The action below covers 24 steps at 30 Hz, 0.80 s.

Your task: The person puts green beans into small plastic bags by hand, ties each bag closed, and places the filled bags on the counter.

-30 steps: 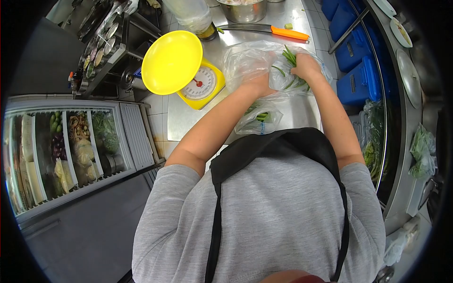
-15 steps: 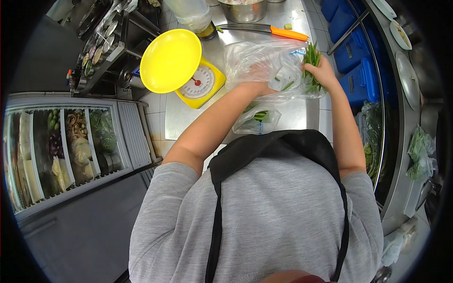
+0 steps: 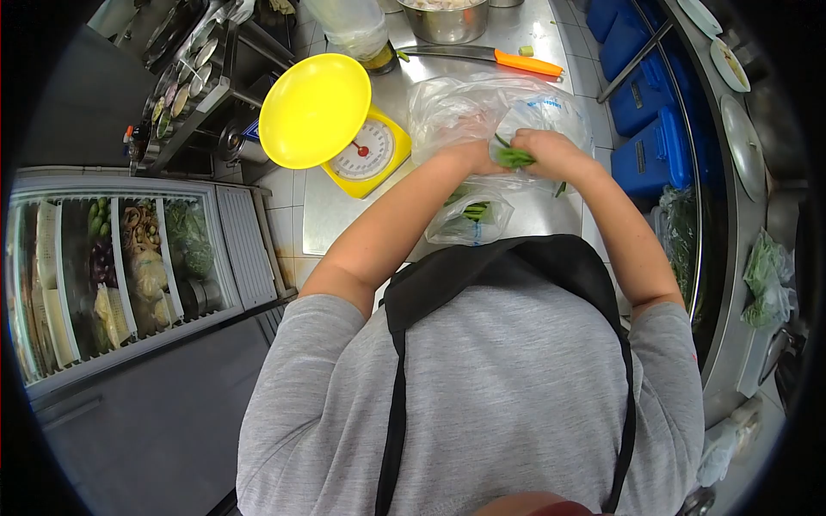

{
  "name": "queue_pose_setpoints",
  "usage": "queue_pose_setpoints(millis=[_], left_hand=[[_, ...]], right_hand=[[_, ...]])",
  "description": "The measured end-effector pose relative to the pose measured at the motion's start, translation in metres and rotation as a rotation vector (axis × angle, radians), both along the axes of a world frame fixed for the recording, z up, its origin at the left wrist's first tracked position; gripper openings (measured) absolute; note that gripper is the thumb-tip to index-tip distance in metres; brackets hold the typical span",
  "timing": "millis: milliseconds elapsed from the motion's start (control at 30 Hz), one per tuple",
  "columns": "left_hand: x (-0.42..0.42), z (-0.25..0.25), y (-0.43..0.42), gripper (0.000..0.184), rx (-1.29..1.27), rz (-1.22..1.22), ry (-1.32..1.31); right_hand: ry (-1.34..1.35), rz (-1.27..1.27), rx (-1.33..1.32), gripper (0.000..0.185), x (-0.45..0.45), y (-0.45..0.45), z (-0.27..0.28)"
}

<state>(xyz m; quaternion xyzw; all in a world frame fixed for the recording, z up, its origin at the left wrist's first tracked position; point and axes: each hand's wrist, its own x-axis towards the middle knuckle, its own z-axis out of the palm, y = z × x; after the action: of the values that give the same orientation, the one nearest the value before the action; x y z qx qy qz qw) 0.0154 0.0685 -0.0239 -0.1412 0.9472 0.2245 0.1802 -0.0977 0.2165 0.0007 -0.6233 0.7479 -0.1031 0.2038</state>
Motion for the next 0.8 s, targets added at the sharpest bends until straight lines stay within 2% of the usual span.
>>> queue_pose_setpoints(millis=[33,67,133,167,200,267,333,367,433,467,533,567,633,667,700,733,800], left_hand=[[0.0,0.002,0.0,0.122,-0.038,-0.015,0.075],[0.0,0.003,0.0,0.122,-0.038,-0.009,0.078],[0.002,0.016,0.003,0.115,-0.138,0.017,-0.008],[0.004,0.022,0.006,0.115,-0.136,0.021,-0.006],[0.009,0.044,0.012,0.102,-0.108,0.018,-0.003],[0.025,0.074,0.023,0.09,-0.083,0.011,-0.001],[0.053,0.093,0.028,0.051,-0.056,-0.17,0.538],[0.068,0.109,0.029,0.051,-0.058,-0.16,0.535],[0.1,0.139,0.026,0.028,0.097,-0.322,0.721],[0.118,0.138,0.024,0.028,0.089,-0.307,0.721],[0.149,0.122,0.023,0.026,-0.172,-0.137,0.545],[0.157,0.111,0.024,0.026,-0.175,-0.126,0.543],[0.169,0.089,0.025,0.034,-0.164,0.144,0.338],[0.17,0.083,0.024,0.034,-0.163,0.151,0.337],[0.166,0.077,0.021,0.037,0.033,0.236,0.394],[0.161,0.072,0.017,0.041,0.228,0.318,0.452],[0.152,0.063,0.01,0.043,0.334,0.344,0.463]], right_hand=[[-0.057,-0.018,-0.121,0.023,-0.007,0.003,-0.001],[-0.053,-0.012,-0.121,0.023,-0.014,0.006,-0.001],[-0.782,-0.435,-0.324,0.02,-0.023,0.008,0.016],[-0.78,-0.431,-0.322,0.02,-0.024,0.007,0.022],[-0.876,-0.478,-0.402,0.019,-0.024,0.004,0.032],[-1.008,-0.575,-0.487,0.018,-0.02,-0.002,0.052],[-1.051,-0.605,-0.543,0.018,-0.023,-0.01,0.047],[-1.091,-0.629,-0.596,0.018,-0.023,-0.015,0.044],[-1.14,-0.65,-0.637,0.017,-0.014,-0.022,0.046],[-1.211,-0.652,-0.685,0.017,-0.013,-0.024,0.043],[-1.389,-0.646,-0.749,0.015,-0.007,-0.029,0.039],[-1.393,-0.638,-0.74,0.015,-0.003,-0.03,0.04],[-1.536,-0.526,-0.738,0.015,0.008,-0.032,0.048],[-1.581,-0.463,-0.712,0.016,0.011,-0.035,0.047],[-1.582,-0.459,-0.706,0.016,0.016,-0.037,0.05],[-1.632,-0.351,-0.686,0.016,0.024,-0.039,0.055],[-1.677,-0.199,-0.662,0.015,0.04,-0.042,0.066]])
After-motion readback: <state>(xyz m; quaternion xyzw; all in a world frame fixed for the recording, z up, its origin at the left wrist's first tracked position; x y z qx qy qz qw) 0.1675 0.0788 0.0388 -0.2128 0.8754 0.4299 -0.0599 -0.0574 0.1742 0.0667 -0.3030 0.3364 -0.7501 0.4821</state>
